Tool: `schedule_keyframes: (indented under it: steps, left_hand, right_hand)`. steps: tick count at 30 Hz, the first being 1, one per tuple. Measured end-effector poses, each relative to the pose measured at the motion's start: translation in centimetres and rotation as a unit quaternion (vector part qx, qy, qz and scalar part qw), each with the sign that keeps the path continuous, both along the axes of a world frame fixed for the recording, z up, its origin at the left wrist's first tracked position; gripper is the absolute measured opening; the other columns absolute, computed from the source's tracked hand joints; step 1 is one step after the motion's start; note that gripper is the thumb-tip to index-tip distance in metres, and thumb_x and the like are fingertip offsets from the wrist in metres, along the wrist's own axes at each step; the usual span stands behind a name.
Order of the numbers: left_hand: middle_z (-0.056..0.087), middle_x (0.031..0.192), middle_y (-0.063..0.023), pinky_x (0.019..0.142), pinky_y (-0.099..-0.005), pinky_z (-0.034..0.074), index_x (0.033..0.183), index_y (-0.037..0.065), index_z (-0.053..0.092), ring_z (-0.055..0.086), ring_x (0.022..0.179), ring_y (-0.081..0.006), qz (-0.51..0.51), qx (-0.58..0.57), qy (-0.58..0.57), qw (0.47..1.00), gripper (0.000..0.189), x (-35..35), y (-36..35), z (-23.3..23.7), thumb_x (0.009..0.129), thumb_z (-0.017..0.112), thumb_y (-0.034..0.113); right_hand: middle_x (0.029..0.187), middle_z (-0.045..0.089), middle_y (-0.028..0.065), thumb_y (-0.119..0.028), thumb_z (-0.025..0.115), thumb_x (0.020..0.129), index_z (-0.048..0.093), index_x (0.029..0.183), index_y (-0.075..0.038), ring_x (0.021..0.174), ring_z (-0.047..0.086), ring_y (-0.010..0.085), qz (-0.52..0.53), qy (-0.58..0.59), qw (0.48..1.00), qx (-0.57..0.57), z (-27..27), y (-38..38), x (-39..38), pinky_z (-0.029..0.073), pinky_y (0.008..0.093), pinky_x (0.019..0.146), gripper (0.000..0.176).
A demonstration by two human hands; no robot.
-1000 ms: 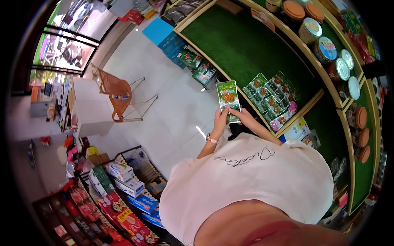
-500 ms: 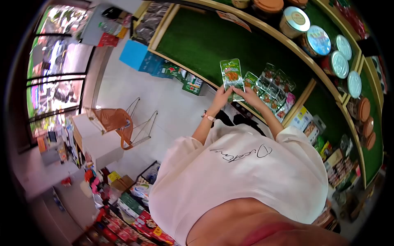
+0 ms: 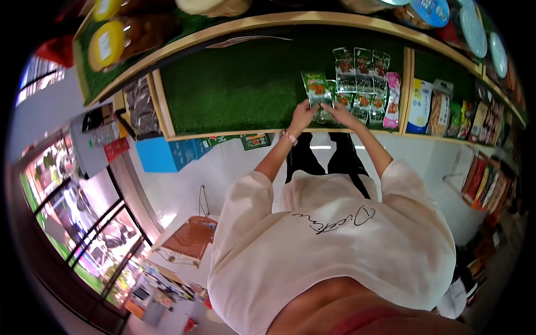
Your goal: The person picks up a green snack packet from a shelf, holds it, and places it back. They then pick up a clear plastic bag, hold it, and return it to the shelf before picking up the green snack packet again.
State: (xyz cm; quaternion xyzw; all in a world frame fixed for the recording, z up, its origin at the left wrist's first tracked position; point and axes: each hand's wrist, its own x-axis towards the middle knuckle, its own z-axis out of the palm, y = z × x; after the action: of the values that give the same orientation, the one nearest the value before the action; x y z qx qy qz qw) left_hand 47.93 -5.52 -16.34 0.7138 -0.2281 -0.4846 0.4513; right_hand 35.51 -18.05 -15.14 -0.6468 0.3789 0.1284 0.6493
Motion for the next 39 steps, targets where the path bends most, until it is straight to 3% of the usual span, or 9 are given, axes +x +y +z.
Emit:
schedule_keyframes:
  steps: [2, 4, 10, 16, 21, 22, 29, 38, 39]
  left_hand:
    - [0.057, 0.063, -0.0042, 0.051, -0.0269, 0.039, 0.089, 0.003, 0.059, 0.047, 0.056, -0.0096, -0.044, 0.053, -0.055, 0.996, 0.020, 1.6, -2.5, -1.6, 0.076, 0.059, 0.018]
    - [0.053, 0.057, -0.0034, 0.048, -0.0274, 0.036, 0.086, 0.002, 0.060, 0.044, 0.052, -0.0094, -0.072, 0.030, -0.058, 0.995, 0.021, 2.7, -4.8, -5.3, 0.074, 0.062, 0.019]
    - [0.058, 0.064, -0.0092, 0.054, -0.0292, 0.041, 0.083, 0.004, 0.062, 0.053, 0.057, -0.0152, -0.072, 0.030, -0.108, 0.991, 0.030, 4.0, -10.2, -7.9, 0.070, 0.065, 0.030]
    - [0.060, 0.069, -0.0160, 0.059, -0.0379, 0.045, 0.066, 0.003, 0.060, 0.058, 0.067, -0.0317, -0.092, 0.151, -0.188, 0.966, 0.041, 3.8, -10.6, -8.4, 0.065, 0.064, 0.043]
    - [0.060, 0.076, -0.0181, 0.061, -0.0403, 0.046, 0.067, 0.003, 0.059, 0.059, 0.072, -0.0333, -0.120, 0.193, -0.259, 0.939, 0.045, 2.9, -11.1, -7.9, 0.066, 0.059, 0.048]
    - [0.060, 0.076, -0.0185, 0.061, -0.0403, 0.046, 0.067, 0.003, 0.059, 0.059, 0.072, -0.0334, -0.118, 0.201, -0.272, 0.934, 0.045, 2.7, -11.1, -8.1, 0.066, 0.059, 0.048]
    - [0.059, 0.078, -0.0215, 0.063, -0.0422, 0.046, 0.078, -0.001, 0.057, 0.058, 0.075, -0.0356, -0.107, 0.199, -0.319, 0.920, 0.049, 1.0, -10.5, -5.2, 0.069, 0.057, 0.047]
    - [0.057, 0.084, -0.0261, 0.072, -0.0434, 0.043, 0.083, -0.002, 0.058, 0.056, 0.076, -0.0398, -0.239, 0.216, -0.259, 0.911, 0.040, -5.6, 3.0, -4.5, 0.074, 0.048, 0.035]
    - [0.057, 0.075, -0.0249, 0.066, -0.0461, 0.042, 0.078, -0.002, 0.059, 0.056, 0.074, -0.0402, -0.232, 0.166, -0.348, 0.893, 0.038, -7.1, 5.6, -6.0, 0.074, 0.047, 0.034]
  right_hand:
    - [0.059, 0.050, 0.0023, -0.048, 0.052, 0.078, 0.059, 0.097, -0.007, 0.056, 0.047, 0.0121, 0.036, 0.009, 0.992, -0.119, -5.0, -1.8, 0.1, 0.039, 0.0268, 0.054, 0.045]
    - [0.059, 0.051, 0.0043, -0.047, 0.053, 0.078, 0.061, 0.092, -0.006, 0.057, 0.049, 0.0136, -0.068, 0.037, 0.995, -0.065, -4.7, -3.0, 1.2, 0.040, 0.0276, 0.057, 0.044]
    - [0.096, 0.055, 0.0264, -0.046, 0.051, 0.078, 0.047, 0.111, 0.005, 0.091, 0.053, 0.0386, -0.188, 0.107, 0.953, -0.214, -6.5, -4.5, 3.1, 0.042, 0.0390, 0.077, 0.061]
    - [0.076, 0.057, 0.0185, -0.029, 0.056, 0.076, 0.041, 0.096, -0.001, 0.073, 0.056, 0.0367, -0.250, 0.068, 0.931, -0.257, -7.9, -2.4, 1.1, 0.042, 0.0420, 0.064, 0.037]
    - [0.070, 0.054, 0.0160, -0.019, 0.056, 0.074, 0.043, 0.094, -0.006, 0.063, 0.055, 0.0334, -0.289, 0.048, 0.936, -0.197, -7.7, 3.8, -2.6, 0.041, 0.0389, 0.057, 0.027]
    - [0.061, 0.049, 0.0102, -0.016, 0.054, 0.077, 0.044, 0.092, -0.005, 0.053, 0.048, 0.0226, -0.287, 0.032, 0.934, -0.210, -7.3, 5.3, -3.3, 0.037, 0.0339, 0.053, 0.021]
    - [0.060, 0.054, 0.0132, -0.018, 0.053, 0.075, 0.045, 0.095, -0.010, 0.060, 0.055, 0.0309, -0.261, 0.179, 0.928, -0.199, -5.6, 13.3, -12.8, 0.042, 0.0395, 0.056, 0.023]
    - [0.058, 0.053, 0.0105, -0.020, 0.052, 0.076, 0.052, 0.087, -0.012, 0.055, 0.054, 0.0271, -0.487, 0.174, 0.820, -0.247, -1.7, 16.2, -28.6, 0.040, 0.0384, 0.052, 0.014]
    - [0.053, 0.049, 0.0087, -0.019, 0.052, 0.076, 0.052, 0.086, -0.010, 0.050, 0.050, 0.0234, -0.518, 0.169, 0.799, -0.253, -1.1, 16.6, -30.3, 0.038, 0.0366, 0.049, 0.013]
